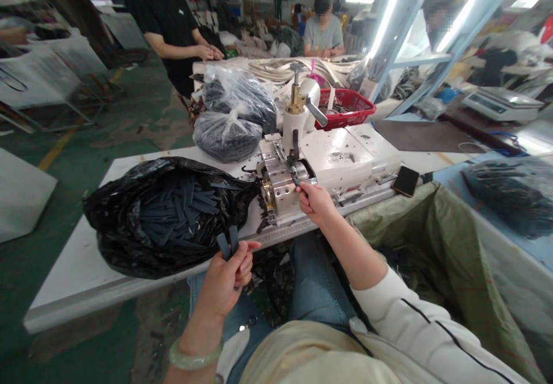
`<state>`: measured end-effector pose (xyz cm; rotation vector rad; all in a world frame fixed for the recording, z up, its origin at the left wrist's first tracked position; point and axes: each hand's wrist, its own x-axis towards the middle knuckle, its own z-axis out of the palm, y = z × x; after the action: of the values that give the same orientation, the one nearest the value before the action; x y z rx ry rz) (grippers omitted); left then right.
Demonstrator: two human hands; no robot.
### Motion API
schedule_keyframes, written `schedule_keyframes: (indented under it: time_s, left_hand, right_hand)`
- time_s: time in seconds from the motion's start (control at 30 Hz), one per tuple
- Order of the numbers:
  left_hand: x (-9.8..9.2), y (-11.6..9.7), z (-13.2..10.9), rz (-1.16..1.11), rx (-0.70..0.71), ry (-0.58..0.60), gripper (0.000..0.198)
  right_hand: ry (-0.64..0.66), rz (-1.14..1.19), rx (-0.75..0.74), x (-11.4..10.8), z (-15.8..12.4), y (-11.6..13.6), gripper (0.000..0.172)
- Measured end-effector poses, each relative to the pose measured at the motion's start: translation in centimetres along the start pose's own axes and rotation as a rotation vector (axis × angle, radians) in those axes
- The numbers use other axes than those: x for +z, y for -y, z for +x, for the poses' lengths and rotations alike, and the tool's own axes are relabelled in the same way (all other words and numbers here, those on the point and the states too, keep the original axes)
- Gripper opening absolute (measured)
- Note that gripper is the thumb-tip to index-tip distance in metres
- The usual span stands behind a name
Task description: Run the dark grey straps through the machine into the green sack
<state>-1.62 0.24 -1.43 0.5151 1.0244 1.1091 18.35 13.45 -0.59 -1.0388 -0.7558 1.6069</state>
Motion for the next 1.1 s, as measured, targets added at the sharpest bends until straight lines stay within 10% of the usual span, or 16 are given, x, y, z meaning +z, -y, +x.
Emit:
schedule_keyframes:
  time_s: [0.23,0.37,0.47,0.57,0.7,0.8,1.1]
  left_hand:
    - [0.3,-0.1,-0.3,-0.087,-0.019,0.094,0.035]
    - [0.4,-0.1,-0.6,-0.204,-0.088,0.278,0.051]
    - [1.0,0.2,-0.4,-0.24,-0.187,0.389,0.055]
    - [2.1,1.0,-0.1,-0.237,-0.276,0.462,0.056]
    - [3.5,2.1,-0.4,-0.195,-0.391,0.51,0.059]
    - [3.4,2.4,-1.3,-0.188,-0.44,0.49,0.055]
    - [1.3,1.1,-2.5,-0.017,-0.309,0.266,0.025]
  right_hand:
    - [-0.376,-0.097,-0.311,-5.4,-3.0,0.8,0.027]
    - [-0.93,-0.917,-0.38,-15.8,-9.4,0.9,0.036]
    - [-1.052,-1.421,-0.288,-20.6,-13.1,1.1,0.053]
    - [-0.758,-1.2,-0.249,-17.9,-13.8,0.6,0.055]
    - [-0.002,-0.565,-0.123,-7.6,-11.6,-2.0,0.045]
    - [0.27,-0.42,-0.054,-1.6,-10.2,-4.0,0.034]
    - [0.186,-0.212,-0.036,-0.5,-9.5,-5.4,0.023]
